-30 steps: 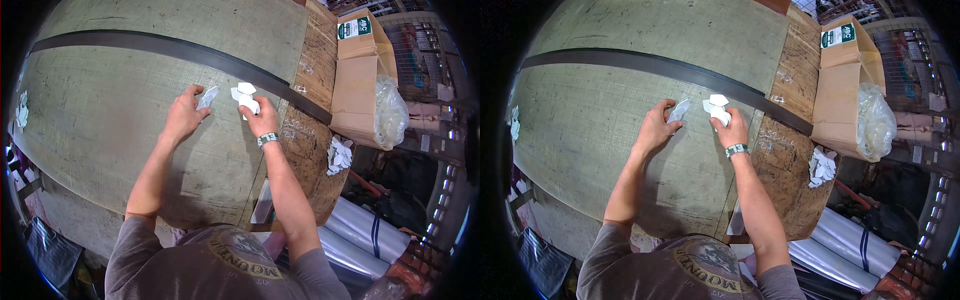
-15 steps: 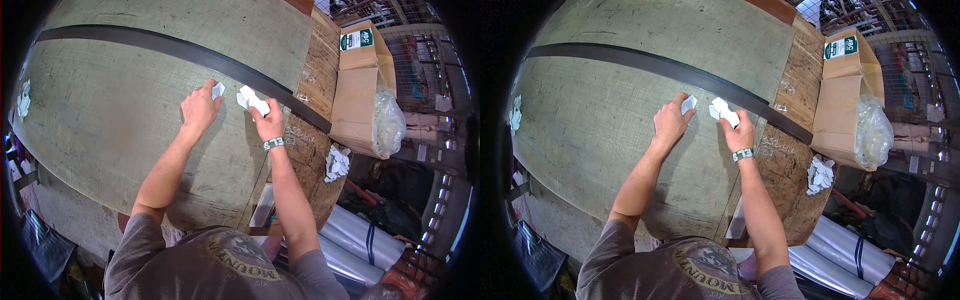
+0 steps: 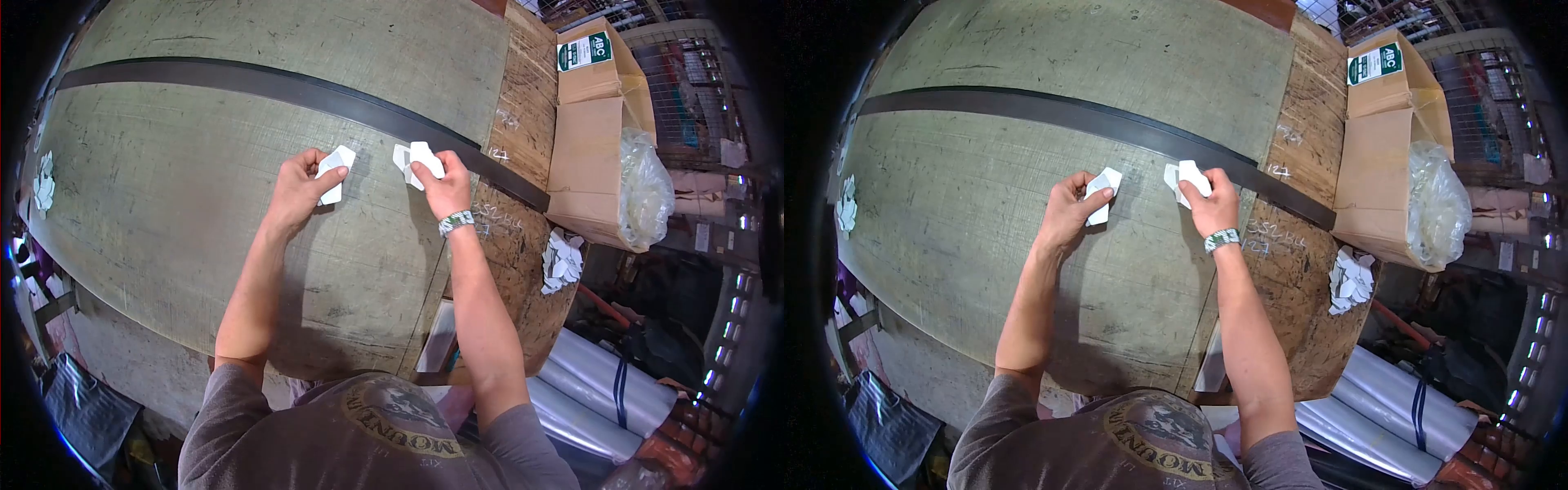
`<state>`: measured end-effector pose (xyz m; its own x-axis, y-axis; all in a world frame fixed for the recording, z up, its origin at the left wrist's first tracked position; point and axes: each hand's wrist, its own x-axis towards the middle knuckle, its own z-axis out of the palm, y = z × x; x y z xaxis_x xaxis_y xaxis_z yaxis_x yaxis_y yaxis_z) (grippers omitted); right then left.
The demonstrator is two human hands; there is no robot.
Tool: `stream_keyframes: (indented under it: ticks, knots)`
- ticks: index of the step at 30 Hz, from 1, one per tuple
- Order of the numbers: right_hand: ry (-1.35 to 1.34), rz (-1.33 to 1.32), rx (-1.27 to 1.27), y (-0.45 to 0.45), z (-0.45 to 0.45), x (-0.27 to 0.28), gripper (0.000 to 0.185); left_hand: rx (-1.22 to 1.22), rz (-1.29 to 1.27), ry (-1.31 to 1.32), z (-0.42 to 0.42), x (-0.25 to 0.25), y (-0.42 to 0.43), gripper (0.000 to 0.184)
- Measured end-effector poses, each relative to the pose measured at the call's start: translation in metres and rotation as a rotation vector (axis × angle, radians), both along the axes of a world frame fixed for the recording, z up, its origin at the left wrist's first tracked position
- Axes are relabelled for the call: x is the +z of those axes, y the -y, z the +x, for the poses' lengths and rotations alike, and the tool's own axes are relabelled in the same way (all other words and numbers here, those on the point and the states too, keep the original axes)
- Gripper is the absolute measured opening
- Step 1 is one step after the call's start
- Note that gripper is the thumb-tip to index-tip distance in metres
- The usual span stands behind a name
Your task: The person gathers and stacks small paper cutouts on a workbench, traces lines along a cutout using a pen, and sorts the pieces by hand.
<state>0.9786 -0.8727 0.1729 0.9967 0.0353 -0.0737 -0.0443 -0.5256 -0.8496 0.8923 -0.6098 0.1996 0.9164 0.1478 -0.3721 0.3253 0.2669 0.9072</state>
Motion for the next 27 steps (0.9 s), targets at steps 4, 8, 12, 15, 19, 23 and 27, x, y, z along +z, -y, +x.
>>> stream_keyframes:
  ticks: [4, 8, 12, 15, 19, 23, 27]
  knots:
    - [-0.315, 0.359, -0.118, 0.014, -0.021, 0.045, 0.037, 0.013, -0.074, -0.008, -0.007, 0.003, 0.008, 0.026]
    - [-0.375, 0.765, -0.173, 0.021, -0.047, 0.059, 0.031, -0.027, -0.184, -0.017, -0.016, 0.007, 0.026, 0.027]
    - [-0.315, 0.460, -0.189, 0.026, -0.051, 0.057, 0.034, -0.018, -0.187, -0.003, -0.030, -0.001, 0.036, 0.025]
    - [-0.171, 0.480, -0.045, 0.007, -0.034, 0.033, 0.037, -0.011, -0.232, -0.052, -0.044, 0.019, 0.038, 0.023]
    - [-0.160, -0.154, 0.017, -0.037, -0.012, 0.013, 0.043, -0.032, -0.250, -0.106, -0.061, 0.031, 0.050, 0.019]
    - [-0.154, -0.293, -0.064, -0.051, -0.018, 0.026, 0.046, -0.062, -0.232, -0.036, -0.086, 0.010, 0.030, 0.015]
    - [-0.059, -0.297, -0.009, -0.049, -0.025, 0.036, 0.040, -0.008, -0.198, -0.064, -0.109, -0.002, 0.014, 0.010]
